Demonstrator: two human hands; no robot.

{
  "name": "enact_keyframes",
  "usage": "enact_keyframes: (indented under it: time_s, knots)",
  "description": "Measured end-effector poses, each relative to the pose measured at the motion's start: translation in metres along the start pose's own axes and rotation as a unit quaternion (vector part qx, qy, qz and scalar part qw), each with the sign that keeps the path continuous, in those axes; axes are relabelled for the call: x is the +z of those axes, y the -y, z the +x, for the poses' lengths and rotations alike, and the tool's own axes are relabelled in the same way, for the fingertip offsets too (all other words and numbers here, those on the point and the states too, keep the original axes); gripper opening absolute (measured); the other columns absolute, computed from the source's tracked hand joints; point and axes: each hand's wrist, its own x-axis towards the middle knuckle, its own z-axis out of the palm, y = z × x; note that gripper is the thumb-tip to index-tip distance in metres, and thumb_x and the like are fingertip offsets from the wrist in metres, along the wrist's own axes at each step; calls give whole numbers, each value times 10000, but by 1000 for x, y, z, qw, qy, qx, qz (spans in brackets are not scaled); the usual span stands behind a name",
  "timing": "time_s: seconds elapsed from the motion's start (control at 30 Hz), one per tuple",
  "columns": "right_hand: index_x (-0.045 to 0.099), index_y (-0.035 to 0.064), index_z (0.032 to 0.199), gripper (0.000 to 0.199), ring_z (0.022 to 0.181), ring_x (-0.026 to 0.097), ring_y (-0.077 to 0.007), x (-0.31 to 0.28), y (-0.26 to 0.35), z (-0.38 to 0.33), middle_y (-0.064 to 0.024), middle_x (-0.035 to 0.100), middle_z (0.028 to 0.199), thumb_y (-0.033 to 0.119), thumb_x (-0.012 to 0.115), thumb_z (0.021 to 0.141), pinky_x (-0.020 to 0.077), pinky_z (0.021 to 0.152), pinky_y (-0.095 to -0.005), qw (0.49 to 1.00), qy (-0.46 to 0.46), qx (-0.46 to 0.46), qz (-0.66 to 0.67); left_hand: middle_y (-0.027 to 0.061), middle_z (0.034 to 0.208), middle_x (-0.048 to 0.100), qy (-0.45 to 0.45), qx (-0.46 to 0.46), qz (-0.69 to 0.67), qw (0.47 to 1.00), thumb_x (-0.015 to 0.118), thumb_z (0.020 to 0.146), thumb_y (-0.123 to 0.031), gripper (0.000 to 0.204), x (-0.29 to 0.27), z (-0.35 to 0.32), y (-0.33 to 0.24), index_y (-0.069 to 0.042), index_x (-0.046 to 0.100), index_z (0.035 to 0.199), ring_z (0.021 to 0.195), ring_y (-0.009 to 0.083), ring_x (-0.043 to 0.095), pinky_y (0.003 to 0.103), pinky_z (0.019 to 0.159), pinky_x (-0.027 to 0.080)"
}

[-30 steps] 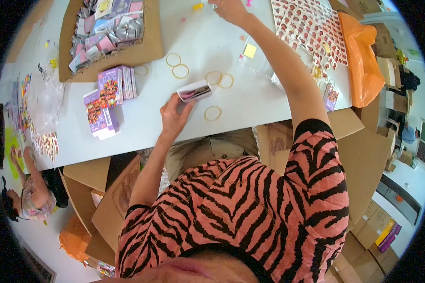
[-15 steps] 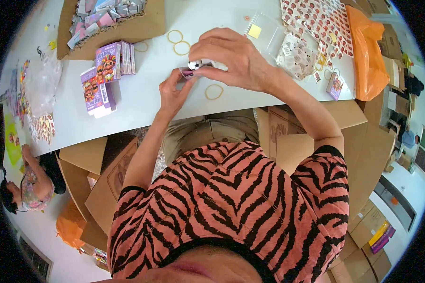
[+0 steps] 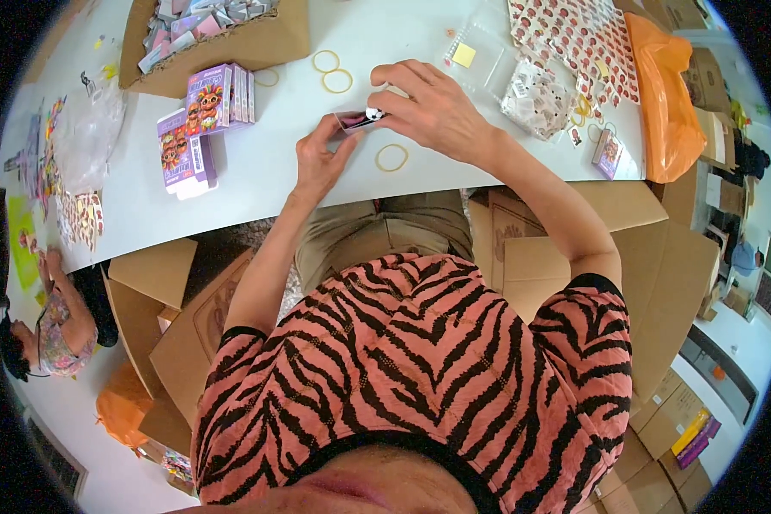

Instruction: Bundling small product boxes with rubber bands and packing them into a larger shipping carton.

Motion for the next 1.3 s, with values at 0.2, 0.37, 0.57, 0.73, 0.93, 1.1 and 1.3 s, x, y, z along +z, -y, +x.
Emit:
enact_keyframes:
  time_s: [0.2, 0.37, 0.57, 0.73, 0.93, 1.1, 1.3]
  knots:
    - [649, 90, 919, 222, 976, 542, -260, 5, 3, -7, -64, 540, 1104, 114, 724, 711, 484, 805, -372, 999, 16, 9, -43, 120, 874, 684, -22, 48, 1, 999, 711, 775, -53, 288, 3, 2, 8, -13, 607, 1041, 758, 206, 673, 297, 646, 528]
    - [661, 99, 960, 246, 1114, 493, -279, 7, 15, -5, -80, 501, 1228, 120, 714, 721, 454, 880, -388, 998, 42, 37, -39, 137, 833, 683, -29, 92, 22, 995, 730, 764, -93, 309, 5, 3, 11, -12, 604, 1035, 673, 238, 668, 313, 559, 532]
    - [636, 97, 1047, 322, 1225, 424, -316, 10, 20, -6, -100, 436, 1343, 101, 706, 732, 404, 970, -423, 994, 69, 82, 15, 119, 831, 684, -34, 81, 40, 995, 735, 761, -110, 313, 3, 2, 7, -15, 607, 1031, 652, 240, 663, 315, 563, 527]
    - [613, 112, 1107, 382, 1209, 446, -341, 9, 18, -17, -106, 418, 1365, 78, 699, 736, 417, 976, -428, 992, 31, 113, 42, 122, 886, 685, -12, 34, 36, 999, 707, 778, -44, 255, 3, 0, 7, -23, 610, 1012, 785, 215, 684, 304, 677, 537]
    - [613, 126, 1102, 367, 1134, 520, -290, 22, 20, -18, -74, 431, 1360, 53, 691, 750, 466, 920, -406, 984, 115, 132, 31, 135, 804, 675, -25, 108, 60, 992, 738, 749, -90, 314, 3, 3, 8, -10, 601, 1020, 652, 255, 658, 331, 567, 517]
    - [611, 116, 1077, 311, 1037, 584, -264, 18, 24, -15, -61, 447, 1348, 66, 667, 776, 507, 850, -390, 976, 75, 186, 84, 137, 798, 677, -28, 92, 38, 995, 740, 749, -88, 299, 4, 4, 7, -7, 601, 1001, 683, 257, 671, 329, 576, 524]
    - [617, 101, 1044, 267, 1024, 589, -270, 16, 22, -23, -54, 485, 1312, 63, 656, 783, 512, 819, -391, 984, 51, 171, -14, 116, 906, 692, 0, 35, 42, 998, 701, 782, -46, 262, 1, 1, 4, -21, 615, 1028, 810, 209, 682, 304, 724, 533]
